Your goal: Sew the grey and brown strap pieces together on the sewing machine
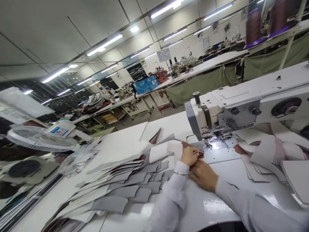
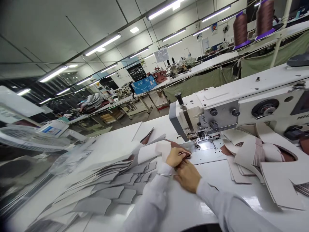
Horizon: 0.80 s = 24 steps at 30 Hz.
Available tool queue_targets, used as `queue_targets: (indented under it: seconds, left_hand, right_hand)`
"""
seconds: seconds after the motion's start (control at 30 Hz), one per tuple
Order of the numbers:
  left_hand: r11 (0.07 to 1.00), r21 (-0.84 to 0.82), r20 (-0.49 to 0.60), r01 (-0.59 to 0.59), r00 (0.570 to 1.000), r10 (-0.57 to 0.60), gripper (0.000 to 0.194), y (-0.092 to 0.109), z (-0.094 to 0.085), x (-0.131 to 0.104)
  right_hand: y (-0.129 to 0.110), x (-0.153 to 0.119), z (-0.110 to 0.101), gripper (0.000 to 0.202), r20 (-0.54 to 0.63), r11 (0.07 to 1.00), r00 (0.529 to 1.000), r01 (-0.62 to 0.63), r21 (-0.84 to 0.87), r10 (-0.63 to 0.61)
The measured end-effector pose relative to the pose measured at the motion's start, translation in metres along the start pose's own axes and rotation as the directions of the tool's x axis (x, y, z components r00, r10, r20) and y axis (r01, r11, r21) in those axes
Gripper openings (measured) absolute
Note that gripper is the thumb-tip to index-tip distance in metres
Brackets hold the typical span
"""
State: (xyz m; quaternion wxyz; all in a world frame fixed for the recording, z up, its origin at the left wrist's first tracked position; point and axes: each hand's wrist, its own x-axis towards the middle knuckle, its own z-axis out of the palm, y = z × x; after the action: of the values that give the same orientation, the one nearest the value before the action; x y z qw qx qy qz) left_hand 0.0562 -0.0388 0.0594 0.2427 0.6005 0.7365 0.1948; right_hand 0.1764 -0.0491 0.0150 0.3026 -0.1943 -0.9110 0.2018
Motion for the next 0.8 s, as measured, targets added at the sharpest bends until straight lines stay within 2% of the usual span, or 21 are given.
queue_targets:
  seconds: [0.07, 0.1, 0.13, 0.17, 0.2, 0.23, 0.27, 0.33, 0.4, 0.47, 0.57, 0.67, 0.73, 0.8]
  left_hand:
    - [0.969, -0.241, -0.048, 0.055, 0.997, -0.068, 0.027, -0.013, -0.005, -0.030]
    - [0.892, -0.446, -0.071, 0.072, 0.991, -0.116, 0.027, -0.016, -0.007, -0.046]
    - [0.741, -0.668, -0.080, 0.072, 0.983, -0.167, 0.027, -0.017, -0.008, -0.062]
    - [0.525, -0.850, -0.068, 0.055, 0.975, -0.212, 0.028, -0.016, -0.008, -0.077]
    - [0.298, -0.954, -0.042, 0.033, 0.969, -0.242, 0.031, -0.014, -0.008, -0.090]
    - [0.127, -0.992, -0.019, 0.015, 0.966, -0.259, 0.033, -0.010, -0.008, -0.101]
    - [0.050, -0.999, -0.005, 0.008, 0.963, -0.268, 0.033, -0.007, -0.008, -0.111]
    - [0.026, -1.000, -0.011, -0.003, 0.958, -0.287, 0.032, -0.002, -0.008, -0.125]
    - [0.066, -0.998, -0.033, -0.013, 0.950, -0.310, 0.033, -0.001, -0.010, -0.135]
    - [0.112, -0.994, -0.040, -0.001, 0.938, -0.344, 0.035, -0.004, -0.012, -0.142]
    - [0.147, -0.989, -0.040, 0.022, 0.915, -0.402, 0.034, -0.011, -0.013, -0.150]
    - [0.155, -0.988, -0.037, 0.030, 0.911, -0.411, 0.034, -0.016, -0.011, -0.152]
    - [0.175, -0.984, -0.042, 0.031, 0.916, -0.398, 0.034, -0.019, -0.010, -0.153]
    - [0.244, -0.970, -0.078, 0.019, 0.922, -0.380, 0.032, -0.020, -0.007, -0.155]
  right_hand:
    - [-0.007, -0.007, -0.008, 0.026, -0.126, 0.990, 0.983, -0.128, 0.063, 0.135]
    - [-0.011, -0.009, -0.013, 0.026, -0.196, 0.971, 0.955, -0.202, 0.124, 0.224]
    - [-0.016, -0.010, -0.017, 0.027, -0.226, 0.950, 0.931, -0.244, 0.193, 0.285]
    - [-0.020, -0.010, -0.020, 0.030, -0.226, 0.930, 0.920, -0.257, 0.263, 0.319]
    - [-0.025, -0.010, -0.022, 0.032, -0.203, 0.915, 0.926, -0.244, 0.321, 0.318]
    - [-0.029, -0.009, -0.023, 0.031, -0.173, 0.903, 0.938, -0.220, 0.370, 0.300]
    - [-0.033, -0.008, -0.023, 0.028, -0.147, 0.892, 0.951, -0.192, 0.410, 0.272]
    - [-0.040, -0.006, -0.023, 0.023, -0.124, 0.871, 0.967, -0.142, 0.470, 0.224]
    - [-0.044, -0.007, -0.023, 0.023, -0.051, 0.830, 0.982, -0.127, 0.543, 0.184]
    - [-0.046, -0.007, -0.025, 0.030, 0.079, 0.747, 0.979, -0.194, 0.636, 0.187]
    - [-0.045, -0.008, -0.027, 0.035, 0.248, 0.567, 0.939, -0.341, 0.750, 0.238]
    - [-0.043, -0.010, -0.025, 0.036, 0.314, 0.426, 0.913, -0.400, 0.811, 0.261]
    - [-0.042, -0.012, -0.023, 0.035, 0.330, 0.380, 0.905, -0.414, 0.827, 0.267]
    - [-0.042, -0.012, -0.023, 0.034, 0.327, 0.370, 0.907, -0.409, 0.834, 0.266]
